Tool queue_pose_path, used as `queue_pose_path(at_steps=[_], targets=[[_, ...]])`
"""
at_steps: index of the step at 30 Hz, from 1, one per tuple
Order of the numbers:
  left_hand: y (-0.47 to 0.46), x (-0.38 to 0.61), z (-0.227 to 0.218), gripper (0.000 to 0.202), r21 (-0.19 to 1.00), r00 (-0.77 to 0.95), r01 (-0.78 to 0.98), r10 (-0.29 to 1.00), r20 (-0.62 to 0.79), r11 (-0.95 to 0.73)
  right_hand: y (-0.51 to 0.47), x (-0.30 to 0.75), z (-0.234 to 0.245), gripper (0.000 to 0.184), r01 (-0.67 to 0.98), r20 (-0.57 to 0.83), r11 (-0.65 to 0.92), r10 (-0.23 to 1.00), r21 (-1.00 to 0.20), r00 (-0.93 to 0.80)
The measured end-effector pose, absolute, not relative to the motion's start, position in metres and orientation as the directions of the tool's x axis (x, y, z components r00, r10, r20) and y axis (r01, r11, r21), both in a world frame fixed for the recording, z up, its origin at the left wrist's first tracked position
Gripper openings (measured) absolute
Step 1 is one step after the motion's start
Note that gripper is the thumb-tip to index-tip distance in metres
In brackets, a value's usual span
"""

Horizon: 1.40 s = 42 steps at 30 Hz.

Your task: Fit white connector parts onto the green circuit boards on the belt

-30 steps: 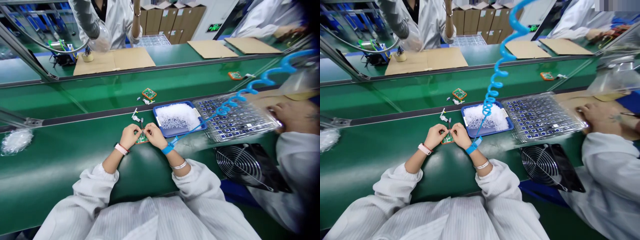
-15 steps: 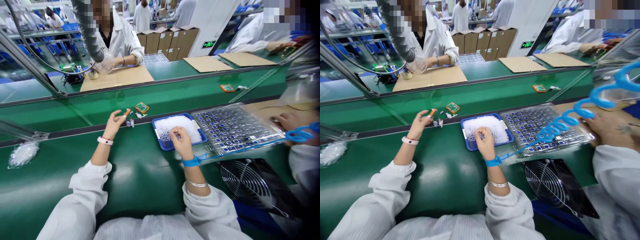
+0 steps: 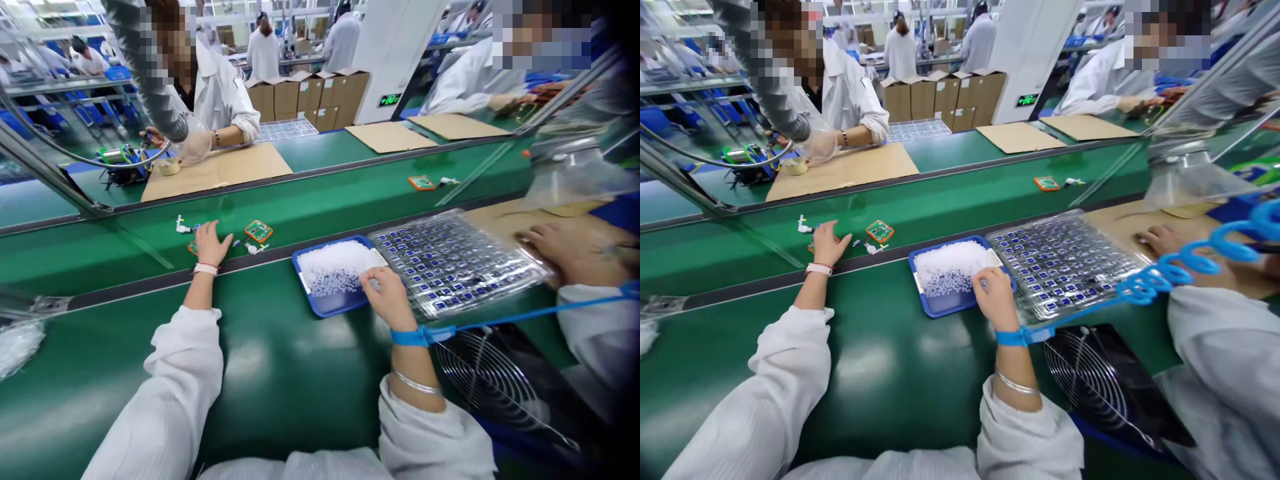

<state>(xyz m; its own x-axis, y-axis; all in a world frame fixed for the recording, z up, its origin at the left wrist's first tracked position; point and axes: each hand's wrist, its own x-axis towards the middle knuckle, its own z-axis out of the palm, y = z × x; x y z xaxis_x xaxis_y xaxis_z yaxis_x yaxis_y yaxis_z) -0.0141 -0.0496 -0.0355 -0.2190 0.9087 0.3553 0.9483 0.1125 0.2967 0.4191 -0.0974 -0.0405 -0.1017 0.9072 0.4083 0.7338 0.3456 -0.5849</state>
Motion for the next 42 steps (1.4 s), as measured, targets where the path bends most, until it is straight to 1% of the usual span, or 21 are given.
queue_pose_path(at_steps=[3, 5, 7, 9, 11, 14, 17, 19, 22, 25, 27, 29, 30, 32, 34, 35, 37, 39, 40, 41, 42], targets=[[-0.028, 0.033, -0.034, 0.061, 0.275, -0.111, 0.961, 0.954, 0.278, 0.032, -0.097, 0.425, -0.045, 0.013, 0.763, 0.315, 0.327, 0.934, -0.558, -0.170], [-0.016, 0.055, -0.036, 0.069, 0.258, -0.099, 0.965, 0.980, 0.174, 0.052, -0.098, 0.427, -0.046, 0.012, 0.780, 0.251, 0.310, 0.947, -0.544, -0.201], [-0.008, 0.062, -0.038, 0.074, 0.242, -0.128, 0.965, 0.985, 0.112, 0.097, -0.099, 0.428, -0.045, 0.012, 0.796, 0.200, 0.292, 0.955, -0.530, -0.218], [-0.003, 0.056, -0.037, 0.073, 0.236, -0.136, 0.966, 0.986, 0.095, 0.110, -0.099, 0.429, -0.044, 0.013, 0.810, 0.166, 0.281, 0.960, -0.515, -0.227], [-0.002, 0.044, -0.031, 0.072, 0.245, -0.102, 0.967, 0.990, 0.099, 0.075, -0.099, 0.429, -0.044, 0.014, 0.817, 0.153, 0.285, 0.958, -0.502, -0.241], [-0.009, 0.033, -0.012, 0.076, 0.299, 0.049, 0.951, 0.992, 0.117, -0.083, -0.099, 0.428, -0.045, 0.014, 0.827, 0.144, 0.289, 0.957, -0.481, -0.251], [-0.030, 0.039, 0.013, 0.082, 0.331, 0.346, 0.872, 0.932, 0.108, -0.361, -0.098, 0.425, -0.046, 0.014, 0.848, 0.122, 0.262, 0.965, -0.460, -0.232], [-0.055, 0.052, 0.025, 0.076, 0.278, 0.555, 0.786, 0.828, 0.073, -0.552, -0.098, 0.423, -0.046, 0.014, 0.857, 0.107, 0.249, 0.968, -0.452, -0.225], [-0.102, 0.077, 0.029, 0.060, 0.082, 0.732, 0.680, 0.682, -0.004, -0.729, -0.096, 0.424, -0.047, 0.014, 0.860, 0.096, 0.284, 0.958, -0.424, -0.269], [-0.148, 0.096, 0.018, 0.045, -0.059, 0.765, 0.637, 0.640, -0.079, -0.769, -0.093, 0.425, -0.047, 0.017, 0.865, 0.105, 0.350, 0.936, -0.359, -0.335], [-0.173, 0.101, 0.009, 0.043, -0.072, 0.753, 0.642, 0.645, -0.128, -0.763, -0.091, 0.424, -0.043, 0.017, 0.870, 0.140, 0.373, 0.928, -0.323, -0.346], [-0.193, 0.101, 0.000, 0.048, -0.008, 0.725, 0.677, 0.669, -0.162, -0.736, -0.092, 0.415, -0.036, 0.016, 0.847, 0.219, 0.405, 0.912, -0.345, -0.347], [-0.202, 0.099, -0.003, 0.053, 0.050, 0.711, 0.697, 0.681, -0.173, -0.715, -0.095, 0.406, -0.031, 0.014, 0.810, 0.272, 0.439, 0.895, -0.388, -0.354], [-0.217, 0.096, -0.006, 0.067, 0.201, 0.696, 0.717, 0.698, -0.170, -0.667, -0.107, 0.380, -0.022, 0.011, 0.668, 0.375, 0.537, 0.842, -0.516, -0.388], [-0.229, 0.096, -0.008, 0.073, 0.366, 0.698, 0.691, 0.706, -0.117, -0.623, -0.125, 0.346, -0.018, 0.010, 0.459, 0.437, 0.614, 0.785, -0.642, -0.439], [-0.233, 0.097, -0.008, 0.070, 0.448, 0.700, 0.657, 0.712, -0.064, -0.606, -0.136, 0.328, -0.018, 0.011, 0.363, 0.440, 0.624, 0.764, -0.692, -0.472], [-0.235, 0.100, -0.009, 0.049, 0.581, 0.618, 0.601, 0.780, 0.096, -0.548, -0.156, 0.297, -0.025, 0.011, 0.238, 0.418, 0.606, 0.734, -0.759, -0.534], [-0.233, 0.103, -0.012, 0.023, 0.657, 0.377, 0.612, 0.893, 0.247, -0.440, -0.169, 0.278, -0.036, 0.011, 0.194, 0.380, 0.562, 0.737, -0.804, -0.559], [-0.230, 0.105, -0.015, 0.015, 0.676, 0.245, 0.631, 0.925, 0.292, -0.380, -0.173, 0.273, -0.041, 0.011, 0.192, 0.361, 0.540, 0.747, -0.820, -0.557], [-0.227, 0.105, -0.018, 0.012, 0.686, 0.149, 0.648, 0.938, 0.312, -0.331, -0.175, 0.271, -0.046, 0.011, 0.199, 0.345, 0.519, 0.762, -0.831, -0.548], [-0.223, 0.106, -0.022, 0.012, 0.691, 0.106, 0.657, 0.944, 0.313, -0.303, -0.175, 0.271, -0.050, 0.010, 0.210, 0.331, 0.503, 0.776, -0.839, -0.537]])
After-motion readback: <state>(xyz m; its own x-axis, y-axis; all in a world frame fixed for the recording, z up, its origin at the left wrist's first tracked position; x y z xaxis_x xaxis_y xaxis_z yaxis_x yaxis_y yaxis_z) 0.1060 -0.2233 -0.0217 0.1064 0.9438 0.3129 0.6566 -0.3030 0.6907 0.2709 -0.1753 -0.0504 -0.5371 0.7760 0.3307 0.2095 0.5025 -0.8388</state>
